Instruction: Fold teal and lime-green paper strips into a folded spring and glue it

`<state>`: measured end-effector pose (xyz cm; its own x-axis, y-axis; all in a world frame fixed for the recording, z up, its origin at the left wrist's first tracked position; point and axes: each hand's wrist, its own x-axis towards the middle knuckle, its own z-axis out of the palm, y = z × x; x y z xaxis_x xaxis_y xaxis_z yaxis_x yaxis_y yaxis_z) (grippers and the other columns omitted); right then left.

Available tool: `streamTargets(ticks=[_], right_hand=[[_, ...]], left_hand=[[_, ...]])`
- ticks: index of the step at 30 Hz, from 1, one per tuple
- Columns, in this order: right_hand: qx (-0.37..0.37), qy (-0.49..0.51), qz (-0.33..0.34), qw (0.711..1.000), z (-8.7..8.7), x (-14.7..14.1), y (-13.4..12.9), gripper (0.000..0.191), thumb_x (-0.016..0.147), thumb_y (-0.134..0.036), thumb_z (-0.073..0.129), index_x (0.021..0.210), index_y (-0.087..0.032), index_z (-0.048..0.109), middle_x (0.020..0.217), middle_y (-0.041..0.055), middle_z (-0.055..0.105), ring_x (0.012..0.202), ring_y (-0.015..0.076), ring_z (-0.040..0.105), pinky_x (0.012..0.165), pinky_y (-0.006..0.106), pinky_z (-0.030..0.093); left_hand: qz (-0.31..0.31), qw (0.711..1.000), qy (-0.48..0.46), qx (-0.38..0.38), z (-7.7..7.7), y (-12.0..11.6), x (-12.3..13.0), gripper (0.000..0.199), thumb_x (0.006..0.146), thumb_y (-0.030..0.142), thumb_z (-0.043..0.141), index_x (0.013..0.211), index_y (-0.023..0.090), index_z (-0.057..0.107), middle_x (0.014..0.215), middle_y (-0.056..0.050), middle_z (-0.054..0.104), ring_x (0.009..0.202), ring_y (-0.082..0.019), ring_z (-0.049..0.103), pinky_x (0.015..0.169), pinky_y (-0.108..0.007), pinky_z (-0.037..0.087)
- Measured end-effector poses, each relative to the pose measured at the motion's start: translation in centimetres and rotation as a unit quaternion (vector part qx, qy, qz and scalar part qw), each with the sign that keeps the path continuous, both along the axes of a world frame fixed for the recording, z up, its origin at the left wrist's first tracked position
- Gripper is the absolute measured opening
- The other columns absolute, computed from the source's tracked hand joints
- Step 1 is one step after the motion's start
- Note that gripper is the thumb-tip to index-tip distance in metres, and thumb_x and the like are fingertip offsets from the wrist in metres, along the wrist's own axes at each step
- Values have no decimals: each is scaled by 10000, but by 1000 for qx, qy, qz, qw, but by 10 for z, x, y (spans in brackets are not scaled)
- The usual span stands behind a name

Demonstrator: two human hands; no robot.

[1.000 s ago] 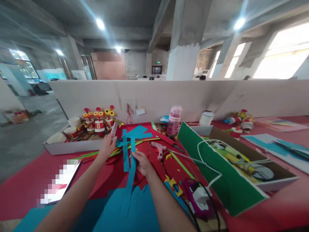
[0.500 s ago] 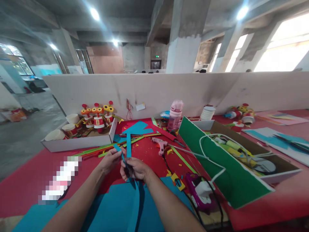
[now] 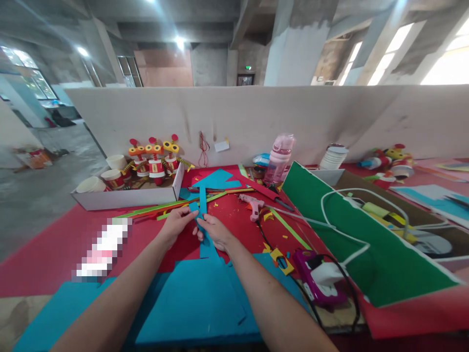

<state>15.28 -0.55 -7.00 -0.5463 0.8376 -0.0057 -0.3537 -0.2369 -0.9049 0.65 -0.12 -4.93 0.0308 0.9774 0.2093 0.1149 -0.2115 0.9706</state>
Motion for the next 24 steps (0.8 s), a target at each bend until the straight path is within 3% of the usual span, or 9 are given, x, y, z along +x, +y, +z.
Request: streamTargets(ticks=[6, 10, 14, 17, 20, 24], right_hand=[[-25, -4, 3, 1000, 5, 1, -1, 287, 778, -404, 630, 887, -157, 533, 655, 6, 635, 514, 108, 580, 525, 238, 480], [-35, 1, -20, 999, 5, 3, 1, 256, 786, -384, 629, 864, -159, 534, 630, -6, 618, 481, 87, 543, 492, 213, 455], [-9, -14, 8, 1000, 4, 8, 4, 267, 792, -401, 618, 828, -140, 573, 608, -14, 593, 433, 57, 479, 428, 180, 392], [1, -33, 31, 999, 4, 10, 4, 276, 797, -414, 605, 837, -141, 584, 585, -30, 567, 404, 50, 450, 398, 175, 367], [14, -56, 47, 997, 4, 11, 3, 281, 819, -422, 572, 843, -142, 586, 573, -36, 551, 386, 45, 433, 377, 167, 343], [29, -79, 68, 994, 5, 11, 2, 272, 832, -411, 556, 843, -140, 579, 580, -34, 551, 390, 42, 435, 371, 157, 331]], left_hand=[[-7, 1000, 11, -10, 3, 2, -9, 306, 667, 410, 691, 597, 154, 538, 549, 26, 519, 544, -96, 458, 547, -218, 365], [-46, 999, 4, -10, 9, -1, -10, 252, 708, 391, 663, 657, 153, 599, 591, 11, 546, 576, -106, 480, 576, -222, 383], [-101, 993, -53, 10, 17, -3, -22, 302, 732, 317, 654, 1008, 196, 664, 910, -48, 649, 796, -145, 574, 731, -252, 436], [-165, 985, -25, 40, 21, -2, -33, 299, 697, 256, 696, 990, 201, 691, 1130, -87, 610, 1061, -210, 538, 890, -303, 413], [-201, 977, 27, 59, 21, -1, -37, 218, 702, 249, 699, 913, 192, 713, 1103, -100, 618, 1083, -232, 531, 929, -346, 401], [-207, 974, 82, 42, 18, 1, -37, 191, 715, 267, 693, 881, 176, 714, 920, -85, 655, 895, -202, 589, 841, -333, 446]])
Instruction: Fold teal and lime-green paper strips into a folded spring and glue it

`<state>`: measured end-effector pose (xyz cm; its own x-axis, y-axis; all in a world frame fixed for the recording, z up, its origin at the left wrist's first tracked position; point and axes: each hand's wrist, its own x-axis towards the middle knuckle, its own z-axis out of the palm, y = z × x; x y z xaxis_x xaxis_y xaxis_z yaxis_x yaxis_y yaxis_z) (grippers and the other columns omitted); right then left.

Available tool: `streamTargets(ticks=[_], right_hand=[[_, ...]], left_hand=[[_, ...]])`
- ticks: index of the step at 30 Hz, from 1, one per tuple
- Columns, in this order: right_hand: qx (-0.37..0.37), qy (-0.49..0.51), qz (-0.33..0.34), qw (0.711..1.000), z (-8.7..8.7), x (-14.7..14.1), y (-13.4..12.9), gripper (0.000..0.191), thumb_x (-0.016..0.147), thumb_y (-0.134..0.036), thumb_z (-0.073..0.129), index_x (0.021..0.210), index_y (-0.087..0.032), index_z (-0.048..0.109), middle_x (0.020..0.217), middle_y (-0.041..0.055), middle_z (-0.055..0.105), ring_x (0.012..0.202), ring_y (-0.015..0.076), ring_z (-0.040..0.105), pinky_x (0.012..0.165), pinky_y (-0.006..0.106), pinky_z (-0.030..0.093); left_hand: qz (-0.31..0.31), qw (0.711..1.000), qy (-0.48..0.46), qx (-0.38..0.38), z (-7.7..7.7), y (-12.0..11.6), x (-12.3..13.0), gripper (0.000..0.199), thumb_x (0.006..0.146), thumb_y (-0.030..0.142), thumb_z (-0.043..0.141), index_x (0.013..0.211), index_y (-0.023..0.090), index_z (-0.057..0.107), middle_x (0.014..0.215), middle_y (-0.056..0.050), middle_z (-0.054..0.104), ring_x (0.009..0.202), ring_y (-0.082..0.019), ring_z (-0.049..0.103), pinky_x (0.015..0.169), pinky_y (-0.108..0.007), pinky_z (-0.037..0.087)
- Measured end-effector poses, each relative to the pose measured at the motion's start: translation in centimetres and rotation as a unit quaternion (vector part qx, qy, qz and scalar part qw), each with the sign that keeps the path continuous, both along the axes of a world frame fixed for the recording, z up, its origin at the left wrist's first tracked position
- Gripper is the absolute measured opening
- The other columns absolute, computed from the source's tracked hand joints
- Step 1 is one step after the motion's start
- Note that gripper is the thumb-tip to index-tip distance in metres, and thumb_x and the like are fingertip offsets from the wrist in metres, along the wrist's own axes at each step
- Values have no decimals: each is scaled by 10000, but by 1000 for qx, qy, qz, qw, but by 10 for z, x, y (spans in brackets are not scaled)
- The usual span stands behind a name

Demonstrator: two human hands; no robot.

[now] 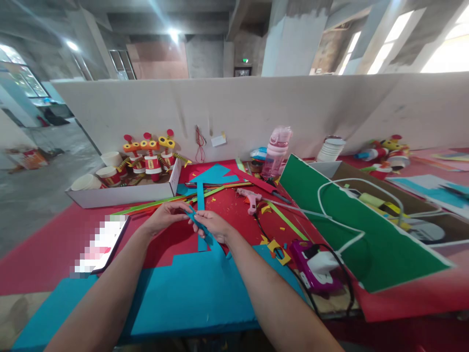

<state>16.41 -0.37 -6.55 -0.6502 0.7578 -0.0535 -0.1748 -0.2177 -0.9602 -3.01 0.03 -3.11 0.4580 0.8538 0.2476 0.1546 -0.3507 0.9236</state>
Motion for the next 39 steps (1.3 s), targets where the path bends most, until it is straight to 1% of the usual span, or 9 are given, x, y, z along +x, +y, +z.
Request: streamTargets(ticks=[18, 21, 23, 25, 27, 29, 30, 34, 39], right_hand=[[33, -43, 25, 998, 8, -5, -9, 306, 869, -472, 480, 1012, -202, 471, 602, -47, 575, 375, 61, 463, 365, 158, 359], [54, -84, 58, 993, 20, 9, -5, 367, 848, -482, 510, 1099, -220, 451, 711, -8, 626, 470, 101, 559, 448, 211, 444], [111, -106, -9, 988, 31, 24, 1, 379, 885, -497, 413, 1128, -212, 468, 839, 49, 650, 620, 145, 621, 572, 282, 500], [230, -118, -252, 933, 41, 39, 8, 350, 890, -469, 405, 1068, -192, 523, 952, 85, 634, 805, 178, 621, 720, 331, 501], [349, -153, -491, 783, 50, 48, 11, 328, 878, -449, 439, 1042, -184, 541, 1065, 120, 597, 1000, 227, 553, 868, 404, 444], [435, -186, -572, 670, 53, 47, 8, 278, 868, -410, 481, 1020, -189, 555, 1102, 126, 577, 1106, 255, 480, 962, 462, 361], [477, -198, -547, 659, 53, 42, 4, 240, 859, -384, 510, 1004, -199, 560, 1089, 116, 583, 1108, 252, 477, 974, 462, 349], [567, -215, -362, 708, 41, 8, -12, 105, 854, -296, 531, 933, -236, 564, 1098, 79, 598, 1135, 229, 485, 1055, 473, 254], [502, -197, -327, 776, 25, -7, -11, 56, 857, -289, 528, 881, -241, 545, 1030, 65, 621, 1036, 216, 535, 1040, 450, 270]], left_hand=[[77, 996, -36, -20, 0, -3, 9, 192, 692, 326, 699, 728, 143, 654, 660, -16, 613, 621, -120, 543, 629, -241, 424], [146, 986, -78, -23, -1, 6, -4, 222, 647, 336, 729, 734, 147, 652, 698, -14, 622, 644, -116, 544, 627, -230, 422], [242, 961, -134, -4, -4, 14, -17, 247, 634, 353, 733, 748, 151, 648, 677, -2, 615, 641, -112, 544, 633, -226, 424], [335, 925, -178, 15, -8, 20, -26, 268, 642, 368, 720, 780, 150, 647, 663, 6, 610, 623, -107, 535, 621, -224, 419], [368, 914, -166, 34, -11, 23, -28, 269, 647, 370, 715, 784, 146, 655, 658, 4, 612, 620, -111, 533, 616, -226, 416], [352, 927, -121, 49, -13, 21, -19, 247, 658, 369, 707, 767, 151, 665, 646, -2, 615, 625, -125, 540, 622, -236, 420], [323, 940, -97, 50, -12, 18, -11, 228, 670, 363, 699, 761, 155, 669, 650, -9, 621, 639, -136, 552, 634, -245, 426], [204, 968, -60, 137, -4, 1, 21, 108, 714, 297, 672, 711, 189, 670, 772, -38, 650, 775, -172, 588, 754, -286, 441], [148, 972, -26, 183, 4, -8, 29, 80, 735, 284, 657, 739, 211, 688, 795, -59, 655, 815, -198, 591, 793, -321, 439]])
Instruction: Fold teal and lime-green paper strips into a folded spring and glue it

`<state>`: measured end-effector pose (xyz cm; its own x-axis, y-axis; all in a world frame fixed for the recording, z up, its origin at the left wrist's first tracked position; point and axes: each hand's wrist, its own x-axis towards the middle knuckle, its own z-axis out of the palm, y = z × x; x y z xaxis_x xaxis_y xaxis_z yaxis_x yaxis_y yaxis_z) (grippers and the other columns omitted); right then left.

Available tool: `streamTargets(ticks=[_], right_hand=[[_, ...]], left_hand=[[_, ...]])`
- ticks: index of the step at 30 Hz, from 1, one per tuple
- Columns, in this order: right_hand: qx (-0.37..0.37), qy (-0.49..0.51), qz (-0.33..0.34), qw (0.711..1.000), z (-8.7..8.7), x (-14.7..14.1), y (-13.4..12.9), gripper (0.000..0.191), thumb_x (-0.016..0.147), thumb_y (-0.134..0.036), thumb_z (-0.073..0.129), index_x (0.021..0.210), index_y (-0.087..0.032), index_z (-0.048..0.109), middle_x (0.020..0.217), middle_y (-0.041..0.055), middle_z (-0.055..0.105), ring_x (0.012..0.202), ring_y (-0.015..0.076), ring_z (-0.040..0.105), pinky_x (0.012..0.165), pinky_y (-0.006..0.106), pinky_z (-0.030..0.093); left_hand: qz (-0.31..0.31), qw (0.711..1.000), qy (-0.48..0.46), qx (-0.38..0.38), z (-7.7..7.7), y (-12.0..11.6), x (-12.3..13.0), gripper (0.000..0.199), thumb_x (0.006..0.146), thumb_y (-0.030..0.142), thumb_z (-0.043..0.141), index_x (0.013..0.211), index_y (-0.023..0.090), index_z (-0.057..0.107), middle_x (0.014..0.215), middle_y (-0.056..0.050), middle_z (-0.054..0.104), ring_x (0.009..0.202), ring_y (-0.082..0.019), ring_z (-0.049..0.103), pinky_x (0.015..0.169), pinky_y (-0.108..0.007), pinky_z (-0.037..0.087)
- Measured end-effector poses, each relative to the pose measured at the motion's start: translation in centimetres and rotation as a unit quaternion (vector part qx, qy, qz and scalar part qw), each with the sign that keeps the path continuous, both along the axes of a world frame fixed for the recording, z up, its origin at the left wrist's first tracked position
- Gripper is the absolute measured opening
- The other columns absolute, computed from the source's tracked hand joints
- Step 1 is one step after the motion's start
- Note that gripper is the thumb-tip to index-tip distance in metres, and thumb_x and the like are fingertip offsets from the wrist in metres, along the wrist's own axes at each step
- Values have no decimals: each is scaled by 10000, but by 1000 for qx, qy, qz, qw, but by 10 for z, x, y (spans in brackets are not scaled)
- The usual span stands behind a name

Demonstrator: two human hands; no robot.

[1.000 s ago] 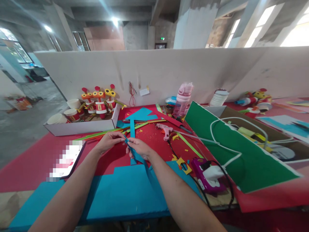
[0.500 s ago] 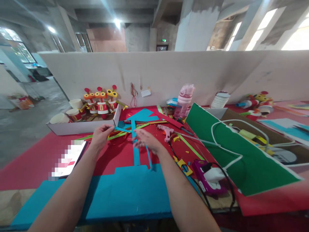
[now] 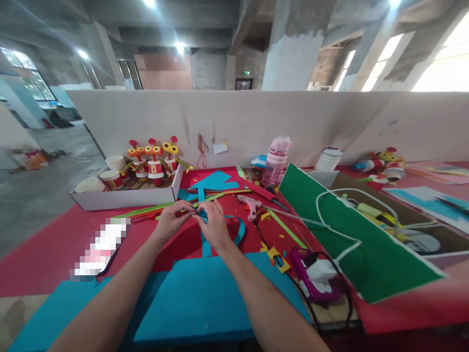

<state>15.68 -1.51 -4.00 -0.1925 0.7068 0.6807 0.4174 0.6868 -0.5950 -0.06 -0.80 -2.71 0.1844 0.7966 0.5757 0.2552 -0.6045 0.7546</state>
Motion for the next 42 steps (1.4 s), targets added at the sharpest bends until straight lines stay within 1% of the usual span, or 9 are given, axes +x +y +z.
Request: streamTargets(ticks=[5, 9, 13, 16, 20, 28, 34, 38, 42], right_hand=[[-49, 18, 21, 998, -5, 7, 8, 79, 830, -307, 567, 875, -241, 567, 931, 51, 623, 940, 218, 544, 955, 415, 341], [-66, 15, 20, 998, -6, 8, 9, 80, 836, -282, 548, 798, -230, 594, 835, 37, 626, 843, 203, 552, 868, 366, 382], [-72, 12, 12, 997, -7, 8, 10, 119, 842, -276, 529, 755, -221, 588, 787, 33, 610, 807, 194, 547, 810, 334, 407], [-62, 11, 7, 998, -10, 9, 12, 98, 830, -254, 541, 745, -220, 575, 765, 16, 604, 767, 179, 549, 867, 354, 405], [-36, 3, 9, 999, -14, 9, 16, 108, 825, -218, 537, 718, -221, 554, 730, -11, 597, 706, 158, 551, 1022, 422, 313], [-28, -16, 11, 999, -14, 9, 15, 117, 813, -179, 536, 705, -223, 543, 718, -23, 589, 694, 151, 552, 1051, 443, 288], [-63, 8, 14, 998, -11, 8, 11, 60, 772, -178, 587, 732, -215, 562, 787, 7, 617, 784, 170, 573, 843, 333, 429], [-85, 12, 9, 996, -13, 8, 11, 39, 772, -181, 578, 747, -211, 570, 768, 4, 622, 766, 166, 577, 726, 278, 434], [-93, 12, 5, 996, -13, 7, 11, 42, 768, -173, 578, 745, -208, 575, 759, -1, 626, 755, 158, 582, 705, 264, 428]], left_hand=[[16, 1000, 14, -6, -1, 1, -2, 93, 758, 282, 633, 750, 203, 680, 802, -60, 652, 817, -196, 591, 791, -322, 442], [16, 1000, 9, -17, 0, -2, 0, 95, 739, 278, 651, 737, 190, 687, 787, -58, 652, 811, -193, 596, 787, -310, 439], [13, 998, -12, -68, -4, 1, -1, 160, 717, 287, 672, 834, 177, 669, 802, -45, 647, 781, -171, 588, 743, -282, 445], [10, 992, -30, -120, -9, 6, -5, 297, 689, 291, 692, 952, 171, 624, 778, -20, 627, 736, -144, 577, 687, -252, 447], [13, 984, -13, -175, -12, 9, -7, 298, 674, 338, 698, 904, 156, 650, 734, -14, 640, 670, -134, 573, 638, -242, 448], [32, 984, -5, -178, -10, 4, -3, 226, 668, 344, 697, 812, 169, 713, 781, -33, 706, 728, -173, 619, 686, -268, 469], [34, 982, -5, -187, -12, 6, -3, 233, 673, 358, 695, 799, 164, 723, 749, -35, 709, 689, -168, 615, 652, -258, 459], [38, 981, -2, -189, -14, 7, -3, 228, 667, 350, 697, 794, 161, 722, 733, -34, 705, 669, -160, 607, 636, -251, 449], [39, 981, 0, -193, -15, 8, -3, 233, 668, 356, 697, 789, 158, 721, 710, -32, 696, 640, -147, 591, 616, -243, 436]])
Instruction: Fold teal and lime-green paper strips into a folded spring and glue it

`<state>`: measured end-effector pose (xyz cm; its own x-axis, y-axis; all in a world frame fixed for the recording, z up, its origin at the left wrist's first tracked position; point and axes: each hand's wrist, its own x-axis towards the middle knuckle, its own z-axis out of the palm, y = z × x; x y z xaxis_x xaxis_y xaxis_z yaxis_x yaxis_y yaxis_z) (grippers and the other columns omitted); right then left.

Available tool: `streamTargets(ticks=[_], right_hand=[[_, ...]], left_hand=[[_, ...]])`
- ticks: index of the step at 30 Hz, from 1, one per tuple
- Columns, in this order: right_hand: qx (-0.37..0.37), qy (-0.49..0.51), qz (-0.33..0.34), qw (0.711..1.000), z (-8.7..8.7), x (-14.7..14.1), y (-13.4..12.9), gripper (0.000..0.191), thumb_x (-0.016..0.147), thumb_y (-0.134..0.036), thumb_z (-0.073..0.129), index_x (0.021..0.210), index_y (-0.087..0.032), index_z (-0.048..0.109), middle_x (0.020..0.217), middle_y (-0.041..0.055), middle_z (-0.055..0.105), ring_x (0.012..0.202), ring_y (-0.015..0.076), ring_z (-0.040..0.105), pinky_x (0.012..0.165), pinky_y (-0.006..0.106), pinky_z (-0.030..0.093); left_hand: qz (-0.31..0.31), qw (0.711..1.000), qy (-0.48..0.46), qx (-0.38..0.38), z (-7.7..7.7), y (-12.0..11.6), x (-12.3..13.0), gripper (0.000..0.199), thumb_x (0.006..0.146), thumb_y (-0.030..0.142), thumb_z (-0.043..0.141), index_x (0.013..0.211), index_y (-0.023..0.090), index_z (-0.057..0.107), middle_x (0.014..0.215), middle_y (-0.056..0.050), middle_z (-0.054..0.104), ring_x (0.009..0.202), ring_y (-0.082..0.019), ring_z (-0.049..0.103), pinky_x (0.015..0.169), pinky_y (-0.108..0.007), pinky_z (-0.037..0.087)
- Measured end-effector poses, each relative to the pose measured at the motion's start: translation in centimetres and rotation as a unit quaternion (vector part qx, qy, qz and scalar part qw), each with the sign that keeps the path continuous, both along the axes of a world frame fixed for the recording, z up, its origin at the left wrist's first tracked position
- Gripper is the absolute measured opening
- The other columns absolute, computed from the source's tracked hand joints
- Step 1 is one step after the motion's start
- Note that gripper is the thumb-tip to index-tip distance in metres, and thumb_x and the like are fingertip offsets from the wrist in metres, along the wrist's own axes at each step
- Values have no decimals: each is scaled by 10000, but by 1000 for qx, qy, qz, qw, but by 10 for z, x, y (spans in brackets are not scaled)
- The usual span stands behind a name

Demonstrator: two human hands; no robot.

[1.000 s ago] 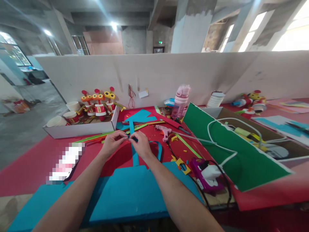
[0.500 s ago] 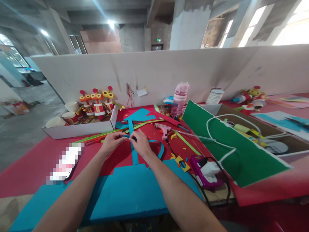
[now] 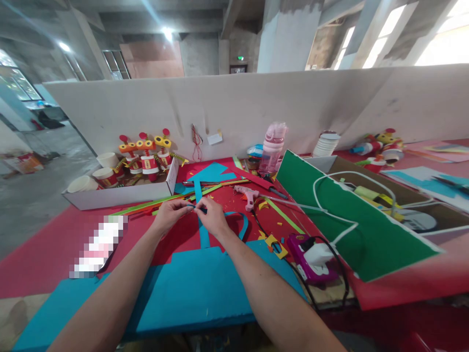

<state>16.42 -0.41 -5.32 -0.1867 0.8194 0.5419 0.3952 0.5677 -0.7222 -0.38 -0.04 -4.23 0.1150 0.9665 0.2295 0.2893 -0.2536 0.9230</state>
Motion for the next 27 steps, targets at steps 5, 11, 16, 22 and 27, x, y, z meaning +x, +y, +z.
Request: streamTargets(ticks=[5, 11, 16, 22, 27], right_hand=[[-3, 2, 0, 1000, 0, 0, 0, 41, 770, -178, 579, 741, -207, 577, 754, -2, 628, 745, 155, 580, 700, 262, 428], [-7, 0, -3, 1000, 1, 0, 0, 42, 763, -175, 590, 734, -201, 576, 740, -1, 625, 735, 154, 582, 689, 259, 426], [-5, -3, -3, 1000, -1, 0, 1, 43, 762, -170, 584, 734, -200, 574, 742, -1, 627, 735, 152, 580, 688, 257, 425], [-6, -9, -2, 1000, -1, 0, 1, 31, 763, -180, 580, 743, -204, 579, 745, 0, 628, 742, 156, 580, 691, 263, 425], [-4, -17, 2, 1000, 0, 1, 1, 34, 768, -198, 594, 738, -208, 582, 750, 5, 625, 749, 163, 570, 711, 276, 426]], left_hand=[[0, 1000, -2, -4, -1, 0, 0, 224, 677, 345, 691, 787, 153, 721, 706, -34, 689, 634, -137, 575, 608, -233, 424], [-9, 1000, -3, 0, -2, 1, 0, 212, 677, 348, 688, 766, 158, 721, 701, -30, 686, 629, -136, 570, 598, -230, 425], [-4, 1000, -4, -4, -2, 1, 0, 210, 672, 347, 688, 763, 161, 722, 696, -27, 684, 621, -133, 569, 589, -229, 426], [-5, 1000, -3, -1, -1, -1, 1, 210, 673, 353, 683, 750, 161, 721, 677, -26, 676, 612, -134, 563, 588, -234, 430], [-3, 1000, -4, 13, -2, -1, -1, 204, 674, 354, 681, 738, 166, 726, 708, -35, 693, 675, -161, 599, 658, -260, 459]])
